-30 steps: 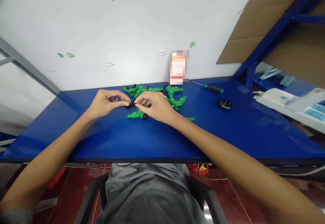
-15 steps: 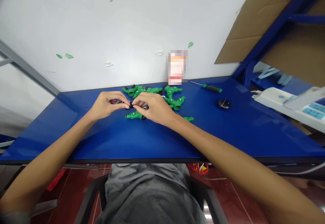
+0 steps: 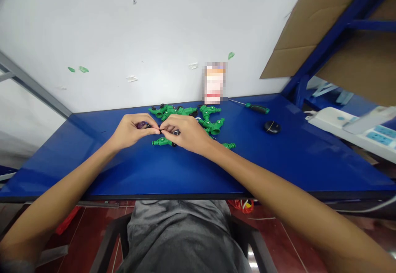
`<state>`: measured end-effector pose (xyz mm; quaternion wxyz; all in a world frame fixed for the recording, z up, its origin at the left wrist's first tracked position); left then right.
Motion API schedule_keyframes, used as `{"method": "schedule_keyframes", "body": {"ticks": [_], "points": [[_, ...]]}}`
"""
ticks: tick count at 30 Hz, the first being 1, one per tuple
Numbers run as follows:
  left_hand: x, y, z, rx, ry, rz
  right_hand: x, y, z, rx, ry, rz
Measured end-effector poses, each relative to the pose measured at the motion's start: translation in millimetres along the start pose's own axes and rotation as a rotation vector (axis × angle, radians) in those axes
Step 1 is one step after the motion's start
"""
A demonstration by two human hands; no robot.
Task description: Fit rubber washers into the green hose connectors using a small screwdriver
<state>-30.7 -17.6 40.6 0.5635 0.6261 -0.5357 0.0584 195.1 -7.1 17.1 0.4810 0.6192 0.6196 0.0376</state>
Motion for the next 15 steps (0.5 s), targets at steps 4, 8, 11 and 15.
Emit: {"method": "schedule_keyframes", "body": {"ticks": [4, 8, 11, 15], "points": [[-0.6, -0.7, -0.3, -0.027, 0.094, 0.061, 1.0, -1.7, 0.3, 0.019, 0.057, 0.024], [0.1, -2.1, -0.8, -0.003, 0.129, 0.062, 5.2, -3.8, 1.2, 0.022, 0.057, 0.024], [-1.2, -1.8, -0.8, -0.011, 0.159, 0.093, 5.8, -3.9, 1.4, 0.040, 0.047, -0.013], [-5.0, 2.0, 0.0, -0.045, 0.173, 0.150, 1.1, -1.8, 0.5, 0.068, 0.077, -0.003]]}}
Point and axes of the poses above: each hand's wrist, its own z-axis away from the middle knuckle, its own y-axis out of the back of the hand, x = y × z, the point moved 2 cm from there along -z, towards the middle knuckle, and after that the axes turned 8 degrees about -x, right-handed, at the moved point
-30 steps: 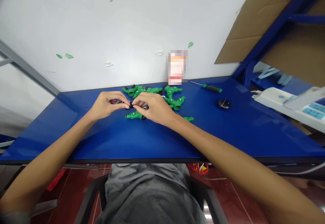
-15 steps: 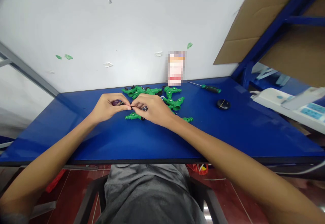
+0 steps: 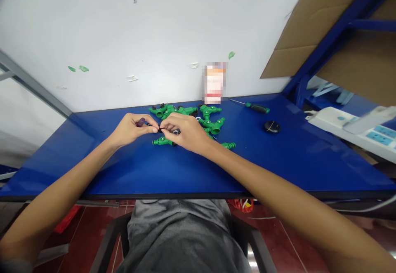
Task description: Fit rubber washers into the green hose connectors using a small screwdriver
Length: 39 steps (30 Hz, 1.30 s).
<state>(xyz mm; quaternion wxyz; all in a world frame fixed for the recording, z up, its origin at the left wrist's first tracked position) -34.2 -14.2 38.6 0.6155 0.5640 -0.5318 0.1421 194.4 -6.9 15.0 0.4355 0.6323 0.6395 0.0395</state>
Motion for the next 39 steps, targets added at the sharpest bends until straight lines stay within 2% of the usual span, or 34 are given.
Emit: {"method": "schedule_keyframes", "body": {"ticks": [6, 13, 20, 28, 30, 33, 39], "points": [[0.1, 3.5, -0.2, 0.024, -0.044, 0.020, -6.8, 3.5, -0.5, 0.045, 0.126, 0.083], [-0.7, -0.7, 0.1, -0.031, -0.017, 0.169, -11.7, 6.8, 0.3, 0.097, 0.283, 0.261], [9.8, -4.6, 5.7, 0.118, -0.081, 0.157, -19.3, 11.0, 2.6, 0.158, 0.386, 0.444], [28.8, -11.5, 13.9, 0.242, -0.255, 0.046, -26.7, 18.4, 8.9, 0.203, 0.490, 0.550], [32.3, -12.6, 15.3, 0.243, -0.304, 0.032, -27.7, 19.5, 9.1, 0.191, 0.469, 0.531], [35.5, -12.2, 17.2, 0.248, -0.367, -0.038, -29.3, 18.8, 6.6, 0.169, 0.350, 0.430], [40.6, -6.0, 23.1, 0.339, -0.564, -0.321, -38.7, 15.1, 0.1, 0.232, 0.131, 0.026]]}}
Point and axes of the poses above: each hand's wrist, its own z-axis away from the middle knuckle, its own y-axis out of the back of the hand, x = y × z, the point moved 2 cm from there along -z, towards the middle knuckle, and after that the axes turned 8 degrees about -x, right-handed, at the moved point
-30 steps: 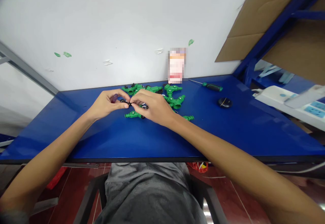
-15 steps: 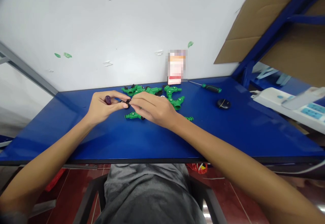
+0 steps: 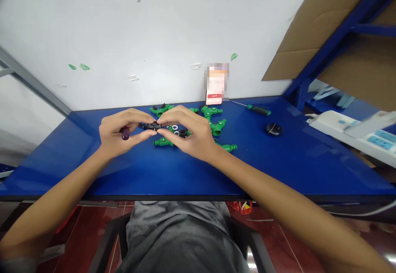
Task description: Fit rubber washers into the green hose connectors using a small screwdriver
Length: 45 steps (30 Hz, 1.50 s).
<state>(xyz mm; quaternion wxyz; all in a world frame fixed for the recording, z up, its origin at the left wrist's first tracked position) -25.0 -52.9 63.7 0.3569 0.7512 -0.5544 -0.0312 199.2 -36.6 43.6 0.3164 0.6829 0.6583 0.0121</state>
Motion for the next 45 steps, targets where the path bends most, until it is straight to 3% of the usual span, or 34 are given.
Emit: {"method": "schedule_keyframes", "body": {"ticks": [6, 20, 30, 37, 41, 45], "points": [[8.4, 0.2, 1.4, -0.010, -0.080, -0.149, -0.6, -1.1, -0.2, -0.004, -0.117, -0.180], [10.9, -5.5, 3.5, 0.020, -0.020, -0.118, 0.7, -3.0, 0.1, 0.098, -0.206, -0.326], [9.1, -11.0, 5.2, 0.154, 0.255, 0.093, 1.3, -3.6, -3.6, 0.111, -0.255, -0.392], [-7.4, -19.4, 7.2, 0.063, 0.492, 0.441, -2.4, -5.7, -0.8, 0.090, -0.219, -0.403], [-12.2, -23.5, 6.5, -0.003, 0.502, 0.558, -4.6, -5.7, 0.0, 0.048, -0.243, -0.348], [-9.7, -22.2, 4.9, -0.019, 0.490, 0.496, -7.5, -3.5, -2.0, -0.009, -0.200, -0.257]]}}
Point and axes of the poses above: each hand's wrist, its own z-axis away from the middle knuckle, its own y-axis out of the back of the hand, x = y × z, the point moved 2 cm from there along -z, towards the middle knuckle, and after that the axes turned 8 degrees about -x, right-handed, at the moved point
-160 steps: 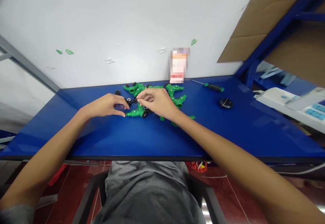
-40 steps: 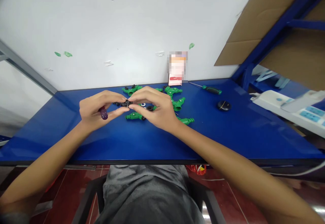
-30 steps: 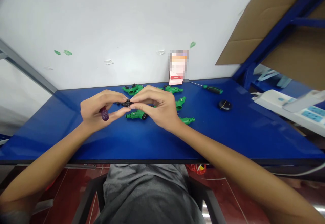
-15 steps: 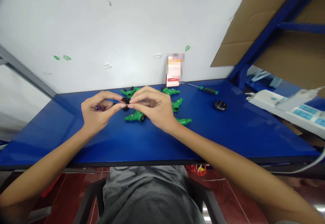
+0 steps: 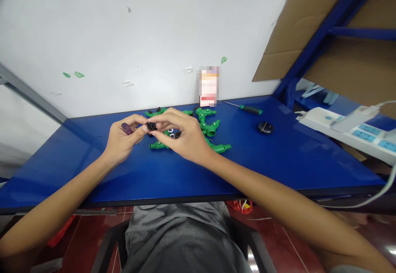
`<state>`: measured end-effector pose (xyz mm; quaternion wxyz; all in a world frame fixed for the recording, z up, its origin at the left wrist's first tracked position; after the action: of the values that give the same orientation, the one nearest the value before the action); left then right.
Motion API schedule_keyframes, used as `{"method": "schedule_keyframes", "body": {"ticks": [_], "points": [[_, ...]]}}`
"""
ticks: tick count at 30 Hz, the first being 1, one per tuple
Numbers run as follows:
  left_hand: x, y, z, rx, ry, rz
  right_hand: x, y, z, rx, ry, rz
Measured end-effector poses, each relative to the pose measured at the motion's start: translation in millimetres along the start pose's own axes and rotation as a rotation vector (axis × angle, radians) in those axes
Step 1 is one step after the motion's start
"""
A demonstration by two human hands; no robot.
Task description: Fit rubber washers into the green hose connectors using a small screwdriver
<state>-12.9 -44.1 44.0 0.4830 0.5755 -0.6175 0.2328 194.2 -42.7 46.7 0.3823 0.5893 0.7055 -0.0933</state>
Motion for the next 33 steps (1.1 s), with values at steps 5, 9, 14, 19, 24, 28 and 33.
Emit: {"method": "schedule_keyframes", "body": {"ticks": [5, 9, 14, 19, 24, 28, 33], "points": [[0.4, 0.5, 1.7, -0.016, -0.001, -0.050, -1.5, 1.7, -0.9, 0.017, 0.047, 0.029], [2.6, -0.2, 1.6, 0.043, -0.021, -0.022, 5.2, 0.6, -0.2, 0.017, -0.068, -0.069], [11.5, 2.2, 2.3, 0.151, -0.117, -0.183, 16.8, -2.4, 1.5, 0.009, -0.205, -0.201], [14.3, 5.2, 3.1, 0.132, -0.226, -0.270, 18.6, -3.7, 1.0, 0.026, -0.244, -0.278], [15.7, 5.9, 2.0, 0.148, -0.197, -0.234, 15.0, -2.6, 0.2, 0.040, -0.270, -0.252], [16.0, 5.9, 1.0, 0.131, -0.200, -0.224, 14.4, -1.9, 0.6, 0.048, -0.276, -0.238], [18.2, 5.1, 0.7, 0.107, -0.237, -0.213, 14.9, -2.1, 0.8, 0.050, -0.279, -0.233]]}}
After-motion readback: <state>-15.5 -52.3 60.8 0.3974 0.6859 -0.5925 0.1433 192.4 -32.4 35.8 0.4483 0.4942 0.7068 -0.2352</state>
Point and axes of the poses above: each hand's wrist, its own z-axis away from the middle knuckle, its own y-axis out of the back of the hand, x = y × z, the point moved 2 cm from there along -z, towards the middle knuckle, and after that the axes turned 8 degrees about -x, right-handed, at the moved point
